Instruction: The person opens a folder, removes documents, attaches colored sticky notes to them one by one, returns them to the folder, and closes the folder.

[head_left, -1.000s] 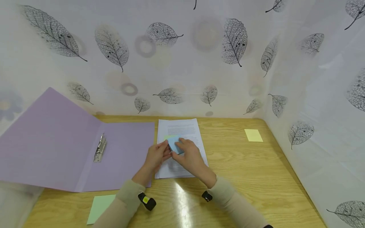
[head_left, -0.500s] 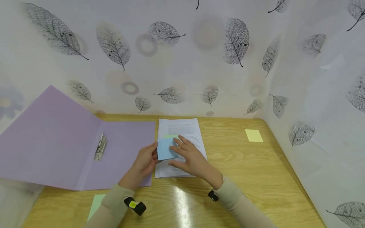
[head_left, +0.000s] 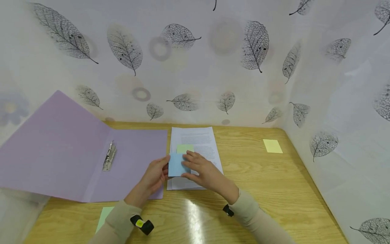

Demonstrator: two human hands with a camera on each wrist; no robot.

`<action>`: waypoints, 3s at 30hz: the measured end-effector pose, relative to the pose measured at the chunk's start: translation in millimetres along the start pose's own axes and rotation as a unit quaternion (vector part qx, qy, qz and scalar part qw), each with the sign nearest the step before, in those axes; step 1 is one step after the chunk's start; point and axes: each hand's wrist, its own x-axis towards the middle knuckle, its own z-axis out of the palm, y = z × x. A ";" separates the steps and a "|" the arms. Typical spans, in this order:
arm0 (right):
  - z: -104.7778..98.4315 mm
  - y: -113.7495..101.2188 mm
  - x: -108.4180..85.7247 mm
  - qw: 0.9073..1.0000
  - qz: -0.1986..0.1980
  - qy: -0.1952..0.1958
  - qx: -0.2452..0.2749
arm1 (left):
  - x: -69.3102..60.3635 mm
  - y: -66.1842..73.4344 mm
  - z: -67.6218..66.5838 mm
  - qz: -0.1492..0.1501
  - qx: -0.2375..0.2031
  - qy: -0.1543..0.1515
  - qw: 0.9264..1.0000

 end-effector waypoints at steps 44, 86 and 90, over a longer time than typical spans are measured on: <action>-6.0 19.5 4.9 0.992 0.063 0.102 0.032 | -5.8 -9.0 -17.1 0.015 0.064 -0.146 0.987; -10.6 41.8 -2.0 0.968 0.211 0.131 0.045 | -59.1 -4.6 -76.0 0.005 0.092 -0.113 0.989; -15.2 45.1 -7.3 0.966 0.211 0.143 0.044 | -84.5 -4.7 -110.0 -0.006 0.095 -0.070 0.993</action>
